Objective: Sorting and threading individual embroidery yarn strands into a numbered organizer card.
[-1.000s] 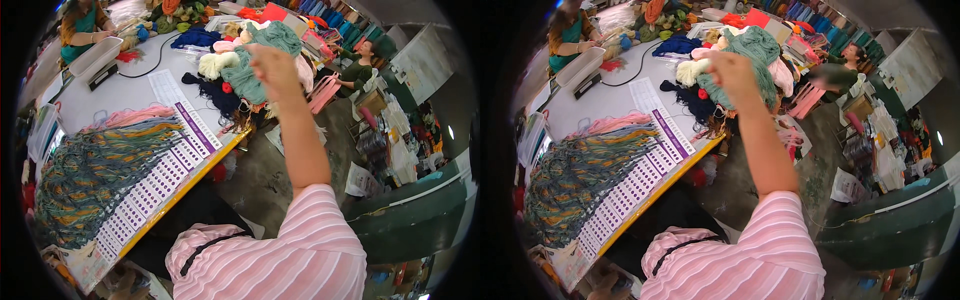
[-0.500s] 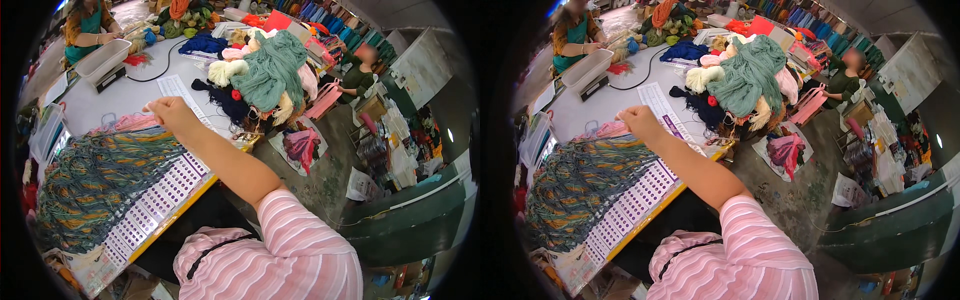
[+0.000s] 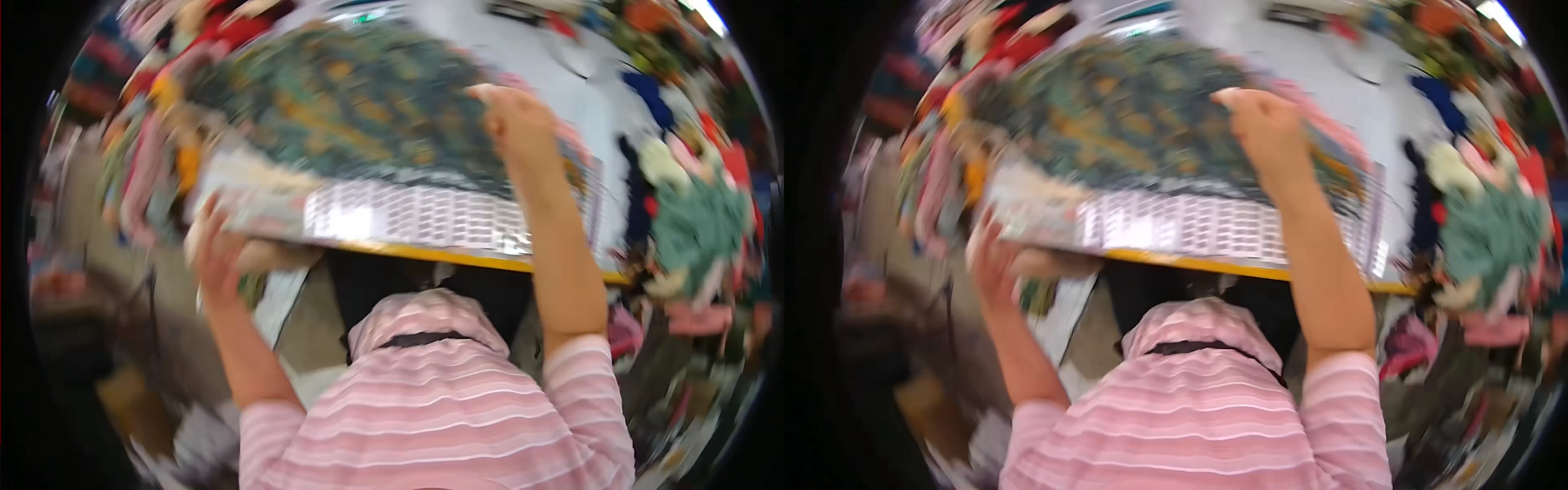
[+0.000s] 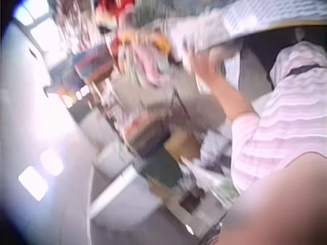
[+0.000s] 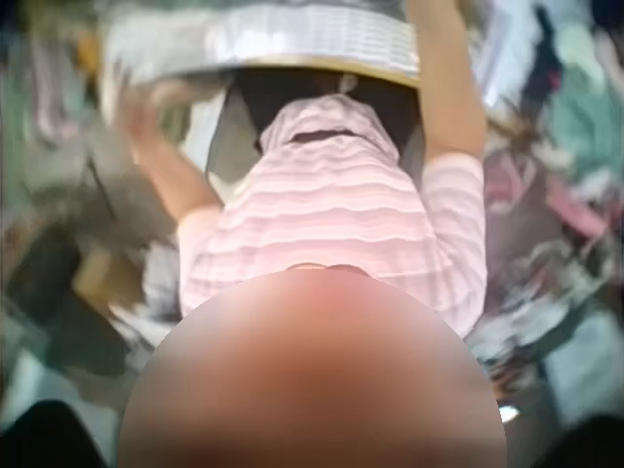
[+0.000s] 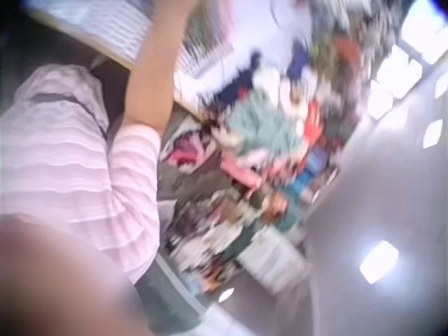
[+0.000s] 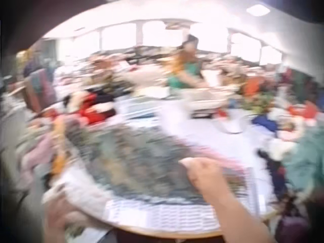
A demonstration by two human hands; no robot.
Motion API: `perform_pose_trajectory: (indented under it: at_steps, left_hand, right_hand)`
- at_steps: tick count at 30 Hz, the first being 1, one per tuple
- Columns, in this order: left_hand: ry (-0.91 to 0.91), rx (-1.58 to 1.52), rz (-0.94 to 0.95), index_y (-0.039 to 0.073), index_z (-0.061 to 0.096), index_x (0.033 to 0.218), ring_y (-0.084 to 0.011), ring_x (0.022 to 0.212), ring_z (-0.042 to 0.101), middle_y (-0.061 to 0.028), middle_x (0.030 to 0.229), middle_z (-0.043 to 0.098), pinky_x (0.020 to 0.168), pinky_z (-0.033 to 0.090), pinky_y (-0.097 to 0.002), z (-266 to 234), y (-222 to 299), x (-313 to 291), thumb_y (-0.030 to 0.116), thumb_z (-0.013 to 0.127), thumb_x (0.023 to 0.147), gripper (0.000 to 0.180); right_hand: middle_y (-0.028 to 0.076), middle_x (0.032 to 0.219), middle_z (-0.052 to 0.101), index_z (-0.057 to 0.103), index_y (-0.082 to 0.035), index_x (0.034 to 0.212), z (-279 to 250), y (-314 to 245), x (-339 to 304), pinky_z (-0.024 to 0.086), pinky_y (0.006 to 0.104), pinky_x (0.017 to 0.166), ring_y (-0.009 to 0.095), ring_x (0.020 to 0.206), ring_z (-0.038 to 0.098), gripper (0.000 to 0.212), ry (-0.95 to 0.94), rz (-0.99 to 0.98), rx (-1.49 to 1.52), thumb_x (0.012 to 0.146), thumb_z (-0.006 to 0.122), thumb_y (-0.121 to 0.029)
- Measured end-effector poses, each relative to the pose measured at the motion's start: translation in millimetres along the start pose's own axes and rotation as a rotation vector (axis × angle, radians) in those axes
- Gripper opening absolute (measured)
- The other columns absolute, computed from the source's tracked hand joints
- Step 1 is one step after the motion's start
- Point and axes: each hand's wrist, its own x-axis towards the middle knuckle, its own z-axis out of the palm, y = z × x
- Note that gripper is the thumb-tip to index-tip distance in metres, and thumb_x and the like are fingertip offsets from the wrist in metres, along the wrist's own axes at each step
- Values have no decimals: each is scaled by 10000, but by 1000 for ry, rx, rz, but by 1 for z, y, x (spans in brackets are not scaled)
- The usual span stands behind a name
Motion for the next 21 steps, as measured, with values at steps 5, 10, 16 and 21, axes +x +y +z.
perform_pose_trajectory:
  at_steps: [5,10,16,21]
  left_hand:
    - [-286,210,-146,20,484,1244,-2,483,362,10,887,578,448,309,-171,13,-2,9,191,560,869,419]
    - [-339,659,-289,59,553,1192,-45,612,444,10,914,585,560,395,-209,45,-26,8,214,524,877,352]
    - [-463,867,-182,52,576,1156,-99,889,554,-26,943,620,716,431,-246,51,-74,22,207,541,870,327]
    - [-400,752,-520,37,625,873,-91,702,528,-4,783,591,615,402,-242,60,-84,37,178,537,836,171]
  right_hand:
    - [-49,555,447,671,-6,880,82,31,-17,213,190,424,16,451,308,237,-261,258,150,845,615,-234]
    - [32,586,605,682,-15,738,141,72,-33,406,269,511,85,481,484,237,-338,341,-113,785,627,-242]
    - [60,567,607,677,-10,725,152,95,-42,443,286,498,142,484,577,196,-300,225,-269,752,611,-193]
    - [61,567,608,654,-8,742,152,93,-42,447,274,480,133,475,585,177,-316,280,-214,753,616,-181]
